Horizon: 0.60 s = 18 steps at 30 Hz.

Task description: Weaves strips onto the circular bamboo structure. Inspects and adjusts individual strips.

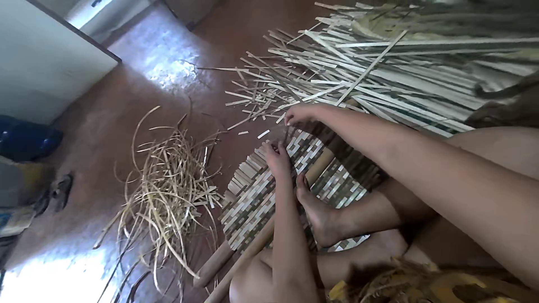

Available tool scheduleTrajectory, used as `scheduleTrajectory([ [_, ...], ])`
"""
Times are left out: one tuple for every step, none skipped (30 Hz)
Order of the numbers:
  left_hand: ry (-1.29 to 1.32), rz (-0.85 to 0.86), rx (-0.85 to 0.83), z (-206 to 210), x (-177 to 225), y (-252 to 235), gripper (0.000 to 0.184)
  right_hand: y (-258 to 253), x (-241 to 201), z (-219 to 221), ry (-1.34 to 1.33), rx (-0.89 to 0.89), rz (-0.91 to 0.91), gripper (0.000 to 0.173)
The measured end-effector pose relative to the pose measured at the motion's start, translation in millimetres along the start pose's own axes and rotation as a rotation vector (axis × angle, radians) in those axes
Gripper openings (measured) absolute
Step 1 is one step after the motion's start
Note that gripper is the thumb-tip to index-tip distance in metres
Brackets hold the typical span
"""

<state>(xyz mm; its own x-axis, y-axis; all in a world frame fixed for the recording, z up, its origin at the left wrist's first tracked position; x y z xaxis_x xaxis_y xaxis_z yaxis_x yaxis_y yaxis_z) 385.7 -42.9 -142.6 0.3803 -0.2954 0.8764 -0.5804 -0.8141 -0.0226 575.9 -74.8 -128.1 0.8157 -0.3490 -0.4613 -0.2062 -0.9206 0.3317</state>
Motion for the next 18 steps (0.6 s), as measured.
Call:
scheduleTrajectory([
  [-0.006,-0.004,0.011,0,0,0,0.034,-1,-2,-1,-0.018,-0.046,0.008,0.026],
  [-0.010,-0.009,0.025,1,-1,-1,0.035,-4,0,-1,-0.032,-0.082,0.008,0.025],
  [-0.018,-0.019,0.041,2,-2,-1,0.035,-9,6,1,-0.046,-0.125,0.003,0.025],
  [-0.025,-0.028,0.062,4,-3,-2,0.036,-14,12,3,-0.058,-0.172,0.004,0.026],
  [-0.030,-0.038,0.080,5,-4,-2,0.036,-20,18,5,-0.072,-0.218,0.009,0.026],
  [-0.035,-0.055,0.097,6,-3,-2,0.037,-24,21,7,-0.092,-0.259,0.027,0.026],
  [-0.039,-0.071,0.111,7,-1,-2,0.039,-27,21,7,-0.115,-0.293,0.049,0.027],
  [-0.042,-0.076,0.128,7,0,-1,0.040,-29,21,8,-0.141,-0.312,0.069,0.027],
  [-0.044,-0.085,0.140,8,0,0,0.042,-30,22,9,-0.172,-0.325,0.086,0.027],
  [-0.049,-0.091,0.155,9,0,0,0.044,-30,24,11,-0.212,-0.331,0.103,0.027],
  [-0.055,-0.093,0.170,11,-2,-2,0.045,-28,28,11,-0.268,-0.330,0.127,0.027],
  [-0.063,-0.102,0.173,13,-5,-4,0.046,-24,32,11,-0.334,-0.316,0.155,0.026],
  [-0.081,-0.120,0.165,15,-8,-8,0.049,-19,35,10,-0.402,-0.301,0.172,0.025],
  [-0.108,-0.142,0.147,17,-10,-11,0.052,-14,37,7,-0.455,-0.302,0.178,0.024],
  [-0.143,-0.168,0.126,19,-12,-14,0.053,-9,38,6,-0.489,-0.299,0.179,0.022],
  [-0.173,-0.207,0.094,21,-14,-16,0.057,-4,35,4,-0.499,-0.312,0.184,0.022],
  [-0.192,-0.233,0.073,22,-16,-17,0.059,2,32,3,-0.499,-0.316,0.194,0.022],
  [-0.205,-0.252,0.052,23,-18,-19,0.062,5,32,7,-0.511,-0.299,0.195,0.022],
])
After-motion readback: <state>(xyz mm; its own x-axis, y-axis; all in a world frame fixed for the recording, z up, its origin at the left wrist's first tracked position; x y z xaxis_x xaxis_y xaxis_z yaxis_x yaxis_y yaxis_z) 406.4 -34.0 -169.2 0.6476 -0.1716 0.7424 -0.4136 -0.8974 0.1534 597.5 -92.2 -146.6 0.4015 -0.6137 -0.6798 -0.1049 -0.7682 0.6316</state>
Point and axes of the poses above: each hand's wrist, its own y-axis away from the middle knuckle, its own z-axis out of the palm, x = y × z, the point moved 6 cm from there along -y, towards the middle knuckle, and after that the axes turned 10 degrees about y, right-handed, at the moved point
